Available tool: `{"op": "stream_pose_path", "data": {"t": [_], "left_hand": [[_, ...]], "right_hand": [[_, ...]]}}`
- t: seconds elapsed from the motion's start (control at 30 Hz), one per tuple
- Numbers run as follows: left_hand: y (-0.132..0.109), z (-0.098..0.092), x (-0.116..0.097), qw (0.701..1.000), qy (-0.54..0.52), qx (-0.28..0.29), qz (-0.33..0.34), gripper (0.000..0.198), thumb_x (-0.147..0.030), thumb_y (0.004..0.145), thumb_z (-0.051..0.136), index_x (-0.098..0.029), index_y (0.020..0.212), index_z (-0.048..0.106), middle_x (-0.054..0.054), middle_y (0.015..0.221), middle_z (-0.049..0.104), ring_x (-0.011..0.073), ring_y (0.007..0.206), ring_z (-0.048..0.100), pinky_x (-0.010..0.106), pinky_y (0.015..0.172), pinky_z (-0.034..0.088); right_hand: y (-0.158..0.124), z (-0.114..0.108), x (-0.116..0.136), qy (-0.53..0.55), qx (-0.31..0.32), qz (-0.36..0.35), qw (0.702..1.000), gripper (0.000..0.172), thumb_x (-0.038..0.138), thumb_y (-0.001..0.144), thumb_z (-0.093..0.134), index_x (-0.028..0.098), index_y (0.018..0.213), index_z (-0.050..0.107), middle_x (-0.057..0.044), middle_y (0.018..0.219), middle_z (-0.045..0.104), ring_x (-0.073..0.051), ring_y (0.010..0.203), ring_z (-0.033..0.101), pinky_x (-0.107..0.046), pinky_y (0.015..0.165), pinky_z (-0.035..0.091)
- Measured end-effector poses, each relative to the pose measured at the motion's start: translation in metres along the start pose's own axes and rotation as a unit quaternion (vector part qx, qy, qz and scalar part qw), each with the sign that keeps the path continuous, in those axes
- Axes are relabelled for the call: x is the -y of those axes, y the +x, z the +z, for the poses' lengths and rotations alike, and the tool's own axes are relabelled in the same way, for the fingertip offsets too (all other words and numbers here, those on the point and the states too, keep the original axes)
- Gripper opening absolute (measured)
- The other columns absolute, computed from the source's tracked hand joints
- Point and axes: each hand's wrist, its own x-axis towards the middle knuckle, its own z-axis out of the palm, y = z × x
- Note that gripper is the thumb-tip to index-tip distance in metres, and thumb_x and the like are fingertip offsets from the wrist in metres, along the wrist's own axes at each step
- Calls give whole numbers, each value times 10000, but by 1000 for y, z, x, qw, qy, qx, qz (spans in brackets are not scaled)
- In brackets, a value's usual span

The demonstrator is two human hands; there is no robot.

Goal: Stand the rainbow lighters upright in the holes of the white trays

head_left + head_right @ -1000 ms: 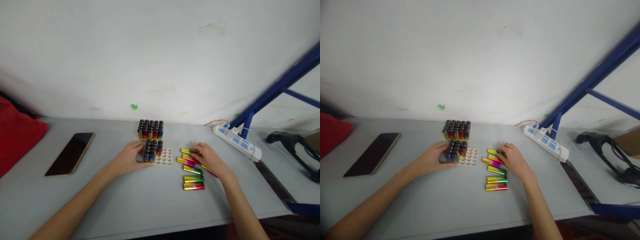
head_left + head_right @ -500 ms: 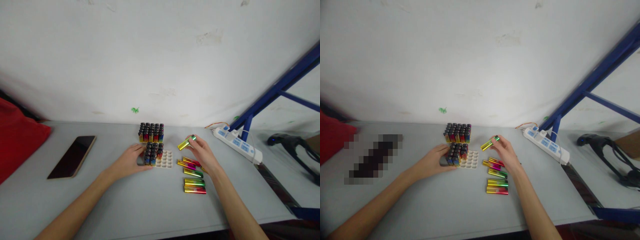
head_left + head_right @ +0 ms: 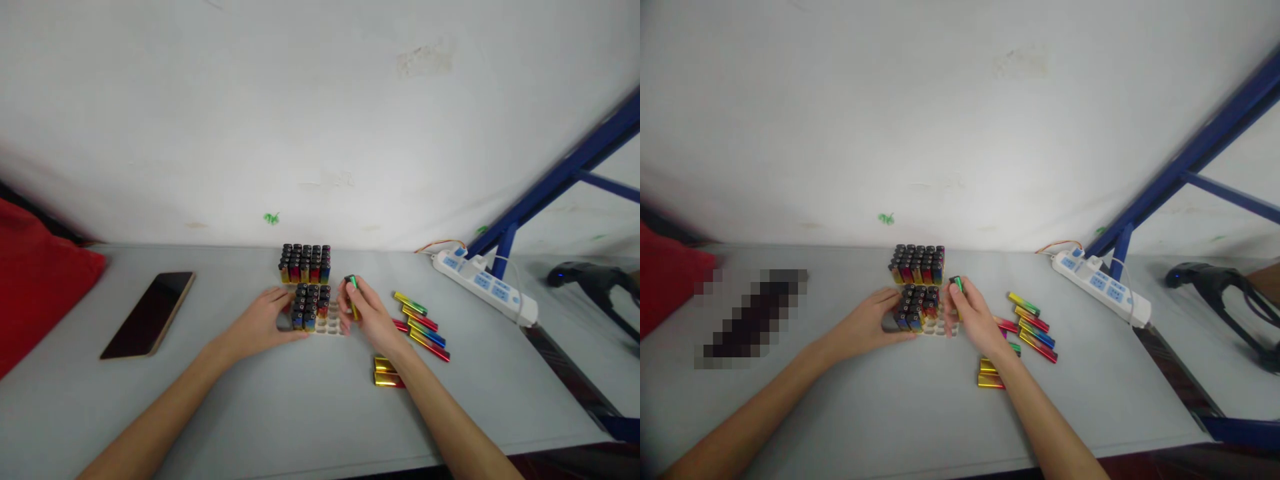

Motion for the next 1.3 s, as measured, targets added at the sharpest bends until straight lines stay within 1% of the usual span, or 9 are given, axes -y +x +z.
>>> {"op": "stream_pose_path", "data": {"t": [0.1,0.27,0.47,0.6,0.73,0.93,1.1,1.2,1.3], "left_hand": [[0,0,0,1000,-6,-1,2,483,-660,873,897,-239,1053,742,91,1094,804,339,1063,753,458,998,603],[0,-1,0,1000,-4,3,-2,482,-659,879,890,-240,1078,760,90,1121,812,345,1096,758,463,1039,598],[0,0,0,1000,-4,-3,-4,465,-636,875,901,-235,1062,759,96,1123,812,346,1099,755,470,1038,598],[-1,1,1,1000,-9,-5,-1,481,-650,881,889,-245,1115,780,96,1142,819,339,1107,756,464,1034,602],[-1,0,1,1000,-5,-8,-2,462,-644,879,890,-240,1073,778,85,1077,809,328,1054,754,456,1008,603],[0,0,0,1000,-3,-3,-5,436,-623,867,905,-237,1001,753,76,1051,795,327,1012,748,442,942,594],[0,0,1,1000,-7,1,-7,457,-624,862,910,-233,1040,756,89,1085,792,343,1041,748,457,955,593],[0,-1,0,1000,-4,6,-7,456,-612,863,915,-231,1054,752,90,1093,795,345,1057,746,468,985,593],[0,-1,-1,1000,2,12,-11,439,-587,871,919,-225,1048,746,86,1094,791,344,1060,743,462,987,594]], "right_hand": [[-6,-2,3,-36,-7,-7,999,577,832,969,704,285,1076,555,103,683,451,-113,515,306,-256,471,277],[-10,-2,6,-80,21,-21,996,596,842,968,695,272,1085,566,44,769,593,-147,600,467,-288,540,345],[-10,2,-6,-74,0,16,997,645,902,921,698,278,988,547,102,675,369,-127,563,282,-273,524,248],[-11,3,-17,-159,-58,0,986,694,945,956,574,273,807,488,70,665,376,-142,596,324,-286,529,258],[-14,4,-19,-253,-96,-24,962,666,843,994,540,270,682,409,49,635,357,-143,626,333,-296,569,253],[-13,5,-14,-303,-121,-18,945,482,608,906,555,281,627,337,48,630,291,-129,622,274,-306,582,209],[-12,4,-16,-302,-128,-34,944,502,626,950,569,277,654,363,51,637,329,-137,626,315,-302,588,249],[-12,-1,-19,-287,-132,-59,947,551,706,1035,575,269,726,446,46,661,423,-157,645,401,-297,599,321],[-15,-5,-16,-281,-90,-78,952,517,709,1137,469,269,877,546,30,720,551,-180,651,512,-309,626,424]]}}
